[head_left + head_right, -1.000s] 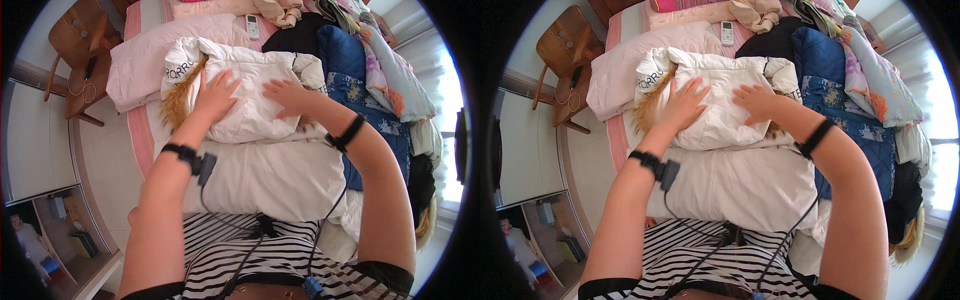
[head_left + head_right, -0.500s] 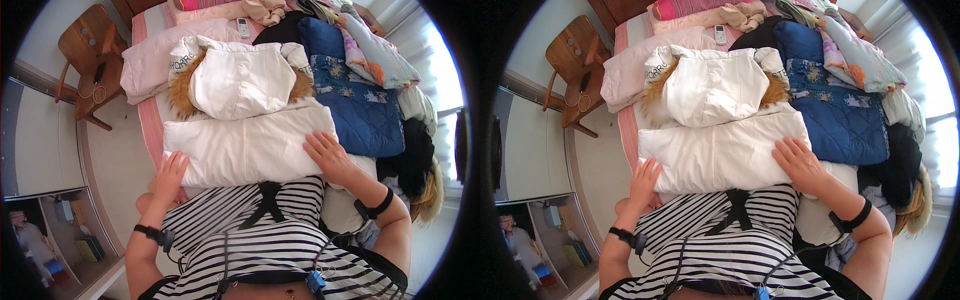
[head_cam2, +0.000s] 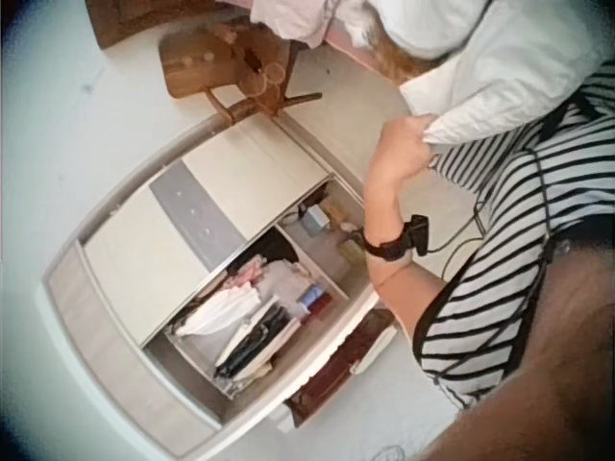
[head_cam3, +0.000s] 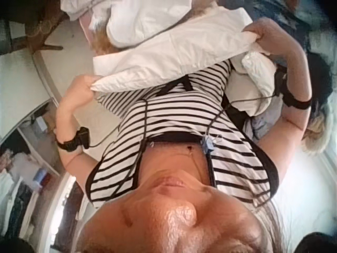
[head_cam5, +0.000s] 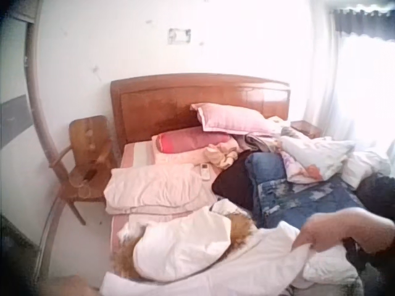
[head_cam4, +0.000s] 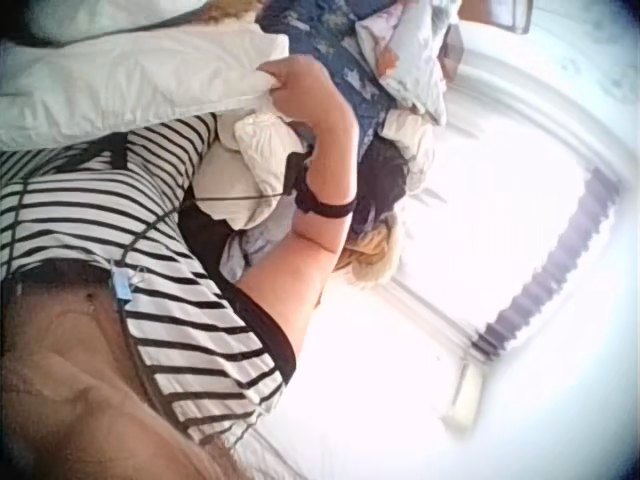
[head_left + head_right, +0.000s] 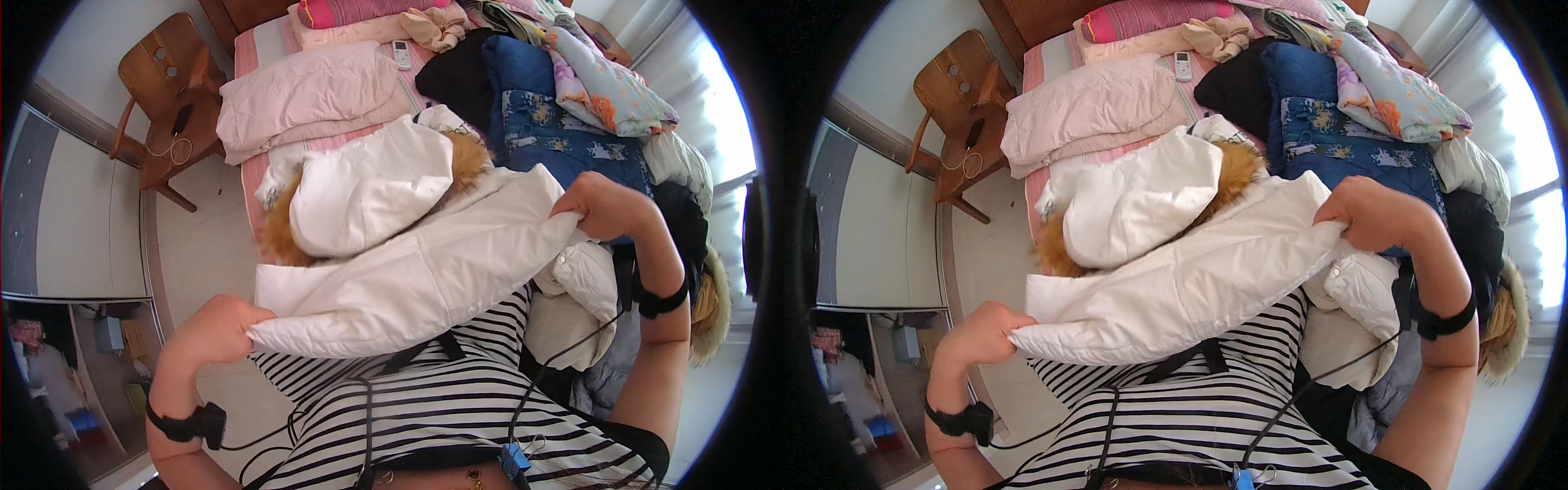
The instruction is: The recorder folds a pink puffer jacket and a white puffer jacket on a bed.
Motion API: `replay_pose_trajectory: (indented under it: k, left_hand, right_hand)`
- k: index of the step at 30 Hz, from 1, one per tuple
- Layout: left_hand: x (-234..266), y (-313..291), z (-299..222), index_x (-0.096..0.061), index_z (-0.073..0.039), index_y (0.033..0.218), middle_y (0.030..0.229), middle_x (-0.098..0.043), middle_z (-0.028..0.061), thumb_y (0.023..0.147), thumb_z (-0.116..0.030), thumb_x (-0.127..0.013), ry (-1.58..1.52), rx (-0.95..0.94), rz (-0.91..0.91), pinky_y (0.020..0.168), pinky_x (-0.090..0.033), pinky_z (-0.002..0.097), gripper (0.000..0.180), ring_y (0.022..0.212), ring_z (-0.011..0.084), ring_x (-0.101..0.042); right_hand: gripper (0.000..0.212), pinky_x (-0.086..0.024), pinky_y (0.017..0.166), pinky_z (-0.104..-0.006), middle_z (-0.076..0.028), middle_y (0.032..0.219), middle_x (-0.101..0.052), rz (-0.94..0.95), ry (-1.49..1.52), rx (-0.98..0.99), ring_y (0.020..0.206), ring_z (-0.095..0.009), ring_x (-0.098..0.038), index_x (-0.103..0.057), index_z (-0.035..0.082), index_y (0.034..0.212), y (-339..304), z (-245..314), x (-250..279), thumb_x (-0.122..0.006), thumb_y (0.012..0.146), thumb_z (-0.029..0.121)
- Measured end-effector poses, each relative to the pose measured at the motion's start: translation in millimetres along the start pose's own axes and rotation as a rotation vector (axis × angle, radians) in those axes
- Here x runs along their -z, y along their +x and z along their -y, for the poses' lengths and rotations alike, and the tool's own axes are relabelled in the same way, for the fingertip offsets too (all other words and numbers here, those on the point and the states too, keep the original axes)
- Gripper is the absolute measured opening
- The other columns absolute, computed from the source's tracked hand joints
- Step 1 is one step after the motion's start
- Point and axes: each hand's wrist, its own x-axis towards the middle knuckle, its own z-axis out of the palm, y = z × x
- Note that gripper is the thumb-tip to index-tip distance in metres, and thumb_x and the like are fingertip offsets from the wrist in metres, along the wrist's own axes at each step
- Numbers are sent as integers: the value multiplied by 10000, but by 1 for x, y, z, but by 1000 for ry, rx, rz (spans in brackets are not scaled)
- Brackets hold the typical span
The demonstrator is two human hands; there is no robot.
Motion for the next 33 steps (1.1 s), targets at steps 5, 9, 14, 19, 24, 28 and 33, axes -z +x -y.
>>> replay_pose_trajectory:
  k: [5,9,14,19,24,28,33]
  left_hand:
    - [41,50,63,-678,-86,976,784,-680,27,505,53,-554,-225,15,157,654,-486,299,507,706,166,-614]
    - [78,116,124,-680,-76,939,773,-642,-3,473,86,-535,-761,188,-91,597,-485,298,514,686,122,-591]
    - [60,195,194,-606,-46,1086,946,-646,68,570,82,-527,-423,253,-603,742,-495,338,538,852,226,-625]
    - [20,198,113,-542,-83,1199,1188,-555,129,741,2,-551,-63,170,-1054,951,-411,375,466,1092,311,-533]
    - [6,226,37,-471,-180,1328,1377,-412,128,859,-237,-548,248,-179,-913,1065,-180,565,478,1283,300,-371]
    - [-7,262,74,-408,-196,1388,1469,-281,145,892,-398,-498,285,-50,-843,1054,-76,635,543,1340,347,-268]
    - [-23,280,86,-381,-207,1405,1477,-262,153,882,-408,-509,184,-33,-803,1063,-52,619,575,1349,358,-248]
  right_hand:
    - [343,-480,717,-321,-118,796,-653,84,67,36,751,-198,-613,-639,9,931,65,-37,44,-656,588,18]
    - [340,-485,775,-350,-126,896,-646,-264,-144,25,853,-247,-617,-633,33,969,147,-68,80,-679,634,64]
    - [412,-398,953,-412,-89,1161,-569,-909,-612,6,1087,-274,-528,-573,130,1179,247,-62,14,-645,779,198]
    - [617,-146,1091,-557,-120,1447,-341,-705,-403,76,1346,-319,-279,-439,121,1354,248,3,-73,-454,883,519]
    - [625,-95,1075,-603,-129,1471,-304,-679,-429,-11,1360,-366,-237,-419,122,1373,283,-25,-103,-409,902,532]
    - [628,-94,1060,-622,-144,1473,-296,-672,-333,-24,1351,-395,-237,-415,112,1374,310,-28,-107,-403,903,526]
    - [627,-95,1056,-623,-163,1466,-301,-646,-291,-6,1340,-412,-244,-421,96,1366,321,-30,-115,-404,901,515]
